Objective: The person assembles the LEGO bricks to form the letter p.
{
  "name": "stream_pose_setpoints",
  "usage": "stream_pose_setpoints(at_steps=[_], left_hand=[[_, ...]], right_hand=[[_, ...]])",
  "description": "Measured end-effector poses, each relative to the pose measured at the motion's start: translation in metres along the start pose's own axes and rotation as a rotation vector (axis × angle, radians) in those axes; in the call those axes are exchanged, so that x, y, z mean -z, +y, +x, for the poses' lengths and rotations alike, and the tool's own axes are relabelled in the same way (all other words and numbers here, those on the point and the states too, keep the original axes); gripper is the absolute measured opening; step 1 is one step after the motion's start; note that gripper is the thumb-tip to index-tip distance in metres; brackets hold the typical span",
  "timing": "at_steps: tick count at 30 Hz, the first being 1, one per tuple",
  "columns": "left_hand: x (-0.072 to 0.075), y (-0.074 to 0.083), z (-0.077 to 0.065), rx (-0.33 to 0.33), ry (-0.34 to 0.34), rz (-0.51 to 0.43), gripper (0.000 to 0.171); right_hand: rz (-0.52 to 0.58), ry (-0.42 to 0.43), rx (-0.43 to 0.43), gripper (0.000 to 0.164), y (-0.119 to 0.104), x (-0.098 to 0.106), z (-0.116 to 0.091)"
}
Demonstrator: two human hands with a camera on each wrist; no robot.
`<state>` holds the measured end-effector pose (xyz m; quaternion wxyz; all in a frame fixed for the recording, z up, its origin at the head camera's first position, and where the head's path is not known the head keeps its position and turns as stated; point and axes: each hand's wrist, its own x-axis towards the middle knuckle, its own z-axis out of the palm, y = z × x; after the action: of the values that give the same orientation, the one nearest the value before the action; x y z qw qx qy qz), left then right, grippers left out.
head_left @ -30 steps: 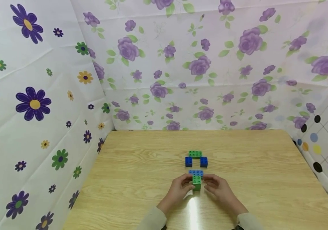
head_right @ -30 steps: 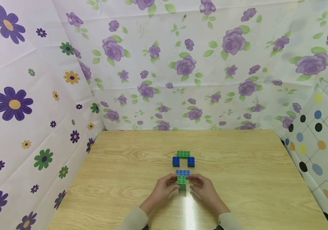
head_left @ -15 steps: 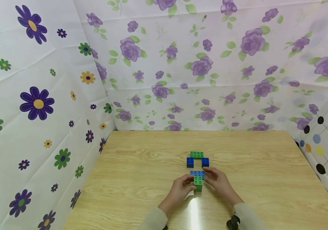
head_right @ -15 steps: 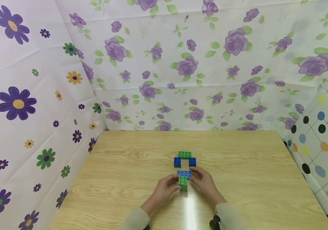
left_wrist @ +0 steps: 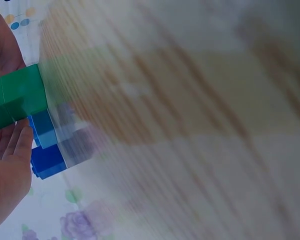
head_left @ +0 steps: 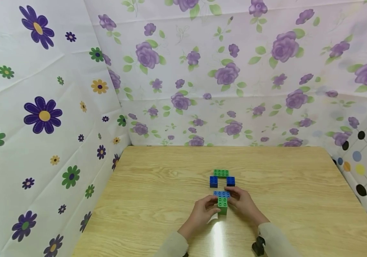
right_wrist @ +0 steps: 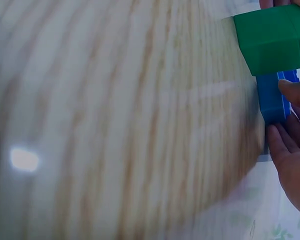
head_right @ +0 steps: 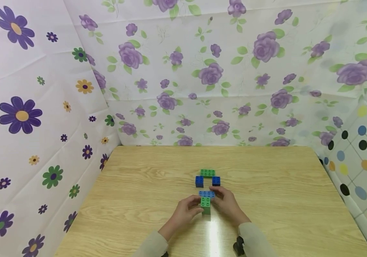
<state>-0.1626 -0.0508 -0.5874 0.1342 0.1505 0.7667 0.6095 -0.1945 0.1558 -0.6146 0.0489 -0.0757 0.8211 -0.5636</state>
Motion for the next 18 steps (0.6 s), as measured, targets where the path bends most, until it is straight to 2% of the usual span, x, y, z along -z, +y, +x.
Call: stream_pose_setpoints(at_steps=[7,18], left_hand=[[-0.0001,0.0003,-0.0001,0.002,-0.002,0.001,0.034],[-0.0006,0.0001,-0.0011,-0.004,0.01,-0.005,0.033]], right_hand=[[-0.08,0.022,0.022,0.04,0.0005,-0.0028,0.0001],[-0.068,0.034,0.033,0.039,-0.0028,-0.0033,-0.0036]])
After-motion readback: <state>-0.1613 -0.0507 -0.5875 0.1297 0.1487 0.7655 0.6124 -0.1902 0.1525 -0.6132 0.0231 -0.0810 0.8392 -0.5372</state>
